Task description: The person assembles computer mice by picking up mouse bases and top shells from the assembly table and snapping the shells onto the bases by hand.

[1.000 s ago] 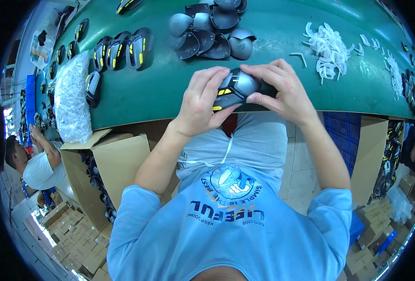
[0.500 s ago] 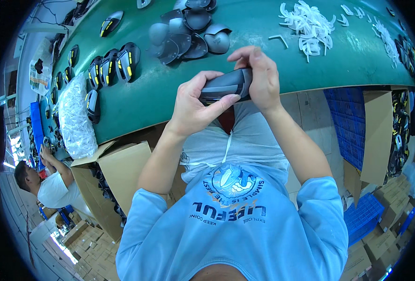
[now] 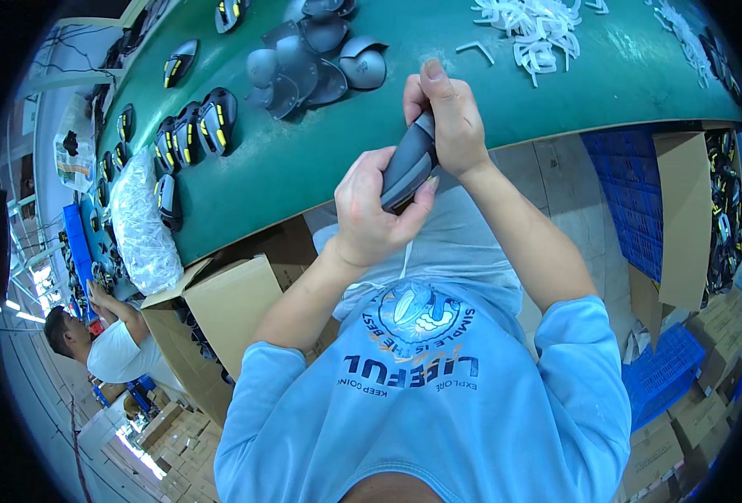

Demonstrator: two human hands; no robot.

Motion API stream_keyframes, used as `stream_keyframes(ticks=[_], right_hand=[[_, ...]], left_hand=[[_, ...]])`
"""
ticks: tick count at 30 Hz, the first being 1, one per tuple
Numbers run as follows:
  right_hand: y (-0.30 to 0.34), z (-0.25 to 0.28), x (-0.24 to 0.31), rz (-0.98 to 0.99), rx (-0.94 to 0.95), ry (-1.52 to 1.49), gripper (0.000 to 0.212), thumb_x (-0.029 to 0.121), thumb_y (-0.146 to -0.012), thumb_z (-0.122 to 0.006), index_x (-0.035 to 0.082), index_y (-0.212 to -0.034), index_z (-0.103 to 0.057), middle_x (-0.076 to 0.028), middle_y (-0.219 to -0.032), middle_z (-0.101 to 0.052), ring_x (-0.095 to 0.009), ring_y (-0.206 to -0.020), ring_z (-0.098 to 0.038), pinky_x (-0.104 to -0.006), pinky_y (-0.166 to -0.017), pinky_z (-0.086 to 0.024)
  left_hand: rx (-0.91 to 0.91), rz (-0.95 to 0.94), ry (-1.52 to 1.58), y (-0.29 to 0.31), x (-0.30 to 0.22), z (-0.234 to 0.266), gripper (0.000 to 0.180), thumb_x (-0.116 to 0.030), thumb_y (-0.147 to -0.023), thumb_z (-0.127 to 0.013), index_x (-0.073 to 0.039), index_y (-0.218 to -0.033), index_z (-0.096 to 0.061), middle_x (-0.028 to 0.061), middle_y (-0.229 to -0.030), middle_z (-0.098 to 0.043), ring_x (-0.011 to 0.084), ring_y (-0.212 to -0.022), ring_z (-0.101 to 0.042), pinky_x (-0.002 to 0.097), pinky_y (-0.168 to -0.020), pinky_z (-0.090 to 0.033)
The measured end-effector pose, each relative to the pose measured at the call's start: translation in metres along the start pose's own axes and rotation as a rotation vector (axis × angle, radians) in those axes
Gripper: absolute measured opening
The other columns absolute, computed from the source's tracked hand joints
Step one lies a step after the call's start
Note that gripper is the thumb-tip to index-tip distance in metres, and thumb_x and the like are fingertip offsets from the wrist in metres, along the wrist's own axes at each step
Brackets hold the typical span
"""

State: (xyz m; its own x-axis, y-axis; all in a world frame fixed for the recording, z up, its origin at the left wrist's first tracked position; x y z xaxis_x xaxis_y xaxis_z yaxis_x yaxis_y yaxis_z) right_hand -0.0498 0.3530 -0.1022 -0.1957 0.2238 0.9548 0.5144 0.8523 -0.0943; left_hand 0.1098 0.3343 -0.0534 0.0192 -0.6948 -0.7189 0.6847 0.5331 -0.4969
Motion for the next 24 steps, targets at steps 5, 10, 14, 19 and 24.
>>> stream_keyframes(ticks=[5,10,14,19,24], right_hand=[[0.005,-0.021,0.004,-0.196,0.158,-0.534,0.065,0.062,-0.109,-0.046,-0.001,-0.116,-0.064,-0.002,-0.092,-0.065,-0.013,-0.08,-0.058,-0.0268,-0.075,-0.046],[0.047,-0.023,0.013,-0.016,0.102,-0.13,0.046,0.03,-0.108,-0.066,-0.002,-0.141,-0.059,-0.007,-0.124,-0.069,-0.012,-0.116,-0.06,-0.0289,-0.103,-0.047],[0.047,-0.026,0.026,0.01,0.151,-0.061,0.036,0.023,-0.108,-0.063,-0.004,-0.133,-0.065,-0.006,-0.119,-0.071,-0.015,-0.112,-0.062,-0.0315,-0.103,-0.048],[0.053,-0.026,0.041,0.205,0.381,0.305,0.037,0.023,-0.107,-0.062,-0.004,-0.131,-0.065,-0.008,-0.12,-0.069,-0.017,-0.112,-0.062,-0.0329,-0.101,-0.048],[0.027,-0.011,0.048,0.098,0.192,0.244,0.028,0.022,-0.099,-0.071,-0.003,-0.112,-0.072,-0.013,-0.102,-0.07,-0.023,-0.097,-0.067,-0.0353,-0.087,-0.052]], left_hand=[[-0.142,0.831,1.181,0.009,0.052,0.004,0.05,-0.023,-0.097,-0.076,-0.002,-0.137,-0.056,0.013,-0.123,-0.07,0.0218,-0.11,-0.073,0.0393,-0.095,-0.063],[-0.141,0.913,1.427,0.017,0.055,0.004,0.052,-0.034,-0.104,-0.067,-0.004,-0.143,-0.052,0.0114,-0.13,-0.068,0.0246,-0.113,-0.073,0.044,-0.092,-0.066],[-0.018,0.709,1.103,0.011,0.057,0.024,0.065,-0.04,-0.098,-0.075,-0.002,-0.144,-0.048,0.0109,-0.126,-0.068,0.02,-0.11,-0.073,0.0411,-0.086,-0.067],[-0.04,0.592,0.896,-0.007,0.052,0.045,0.074,-0.036,-0.077,-0.097,0.001,-0.128,-0.058,0.0065,-0.108,-0.067,0.0119,-0.091,-0.064,0.0293,-0.078,-0.056],[0.078,-0.011,-0.081,-0.039,0.029,0.078,0.063,-0.039,-0.063,-0.1,0.0,-0.099,-0.066,0.0117,-0.087,-0.066,0.0261,-0.075,-0.066,0.0357,-0.067,-0.055]])
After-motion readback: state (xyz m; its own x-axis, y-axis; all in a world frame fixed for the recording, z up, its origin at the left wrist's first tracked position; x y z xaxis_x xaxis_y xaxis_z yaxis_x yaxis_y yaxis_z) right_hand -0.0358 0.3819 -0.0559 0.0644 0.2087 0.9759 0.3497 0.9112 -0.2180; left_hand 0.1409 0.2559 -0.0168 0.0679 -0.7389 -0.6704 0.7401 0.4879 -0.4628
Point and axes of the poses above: each hand's wrist, its own y-axis away from the middle knuckle, its own z-axis out of the back of the hand, x = y × z, the point moved 6 cm from there along -y, towards the middle knuckle
